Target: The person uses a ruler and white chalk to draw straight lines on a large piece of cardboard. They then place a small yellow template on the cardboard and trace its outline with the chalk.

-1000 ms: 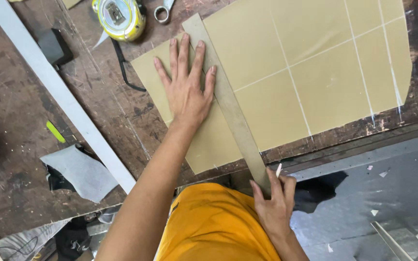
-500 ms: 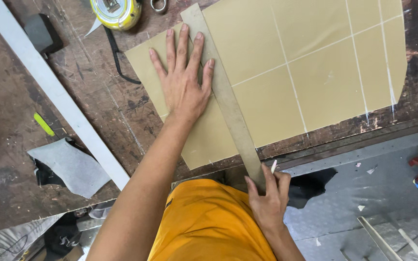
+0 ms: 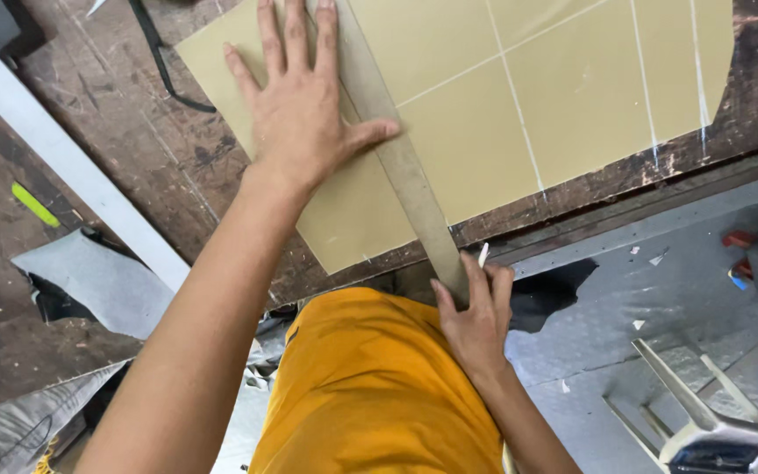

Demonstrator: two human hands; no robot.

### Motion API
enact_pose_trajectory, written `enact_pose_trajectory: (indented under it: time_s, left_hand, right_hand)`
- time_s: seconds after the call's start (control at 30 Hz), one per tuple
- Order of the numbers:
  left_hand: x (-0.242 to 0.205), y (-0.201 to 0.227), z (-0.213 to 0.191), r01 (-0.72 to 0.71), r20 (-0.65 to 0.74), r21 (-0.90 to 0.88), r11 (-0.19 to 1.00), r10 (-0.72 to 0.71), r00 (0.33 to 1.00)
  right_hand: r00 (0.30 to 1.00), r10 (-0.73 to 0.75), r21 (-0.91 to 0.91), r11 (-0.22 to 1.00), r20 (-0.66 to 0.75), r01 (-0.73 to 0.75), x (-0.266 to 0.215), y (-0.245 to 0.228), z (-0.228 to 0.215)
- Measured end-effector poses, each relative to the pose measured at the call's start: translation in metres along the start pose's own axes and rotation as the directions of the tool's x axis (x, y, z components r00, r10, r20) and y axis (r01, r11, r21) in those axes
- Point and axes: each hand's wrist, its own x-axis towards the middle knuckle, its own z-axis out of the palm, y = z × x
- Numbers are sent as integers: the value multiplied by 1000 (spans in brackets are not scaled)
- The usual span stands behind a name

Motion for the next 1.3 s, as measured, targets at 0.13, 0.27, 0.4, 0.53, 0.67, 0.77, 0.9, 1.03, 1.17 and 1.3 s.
enact_pose_trajectory:
  time_s: [0.13, 0.27, 0.4, 0.53, 0.67, 0.77, 0.9, 1.03, 1.17, 1.3]
  left_hand:
    - [3, 5, -1, 14, 51, 66, 998, -17, 999]
    - [5, 10, -4, 56, 98, 104, 993, -67, 993]
    - [10, 12, -13, 44, 122, 133, 990, -60, 991]
    - [6, 14, -10, 44, 115, 142, 989, -60, 992]
    - [6, 15, -13, 57, 105, 146, 988, -73, 992]
    - [6, 17, -21, 59, 109, 133, 989, -74, 991]
    - [5, 17, -27, 59, 111, 140, 988, -74, 991]
    - [5, 18, -22, 58, 89, 154, 986, -72, 993]
    - [5, 17, -13, 47, 58, 184, 982, -58, 997]
    - [5, 17, -6, 42, 43, 189, 981, -51, 998]
  right_hand:
    - [999, -27, 13, 1000, 21, 26, 7, 2, -5]
    - [983, -124, -25, 992, -136, 122, 36, -3, -39]
    - [996, -86, 319, 944, -14, 86, 110, -34, -48]
    - [980, -113, 487, 873, 166, 18, 206, -81, -9]
    - [860, -509, 260, 827, -31, 499, 281, -115, 38]
    - [837, -545, 144, 826, -39, 545, 303, -127, 50]
    - [831, -557, 110, 826, 11, 552, 308, -131, 49]
    - [746, -666, 94, 742, -15, 664, 317, -127, 51]
    - [711, -703, 53, 710, 5, 702, 314, -122, 52]
    - [709, -695, -24, 712, 122, 702, 278, -107, 24]
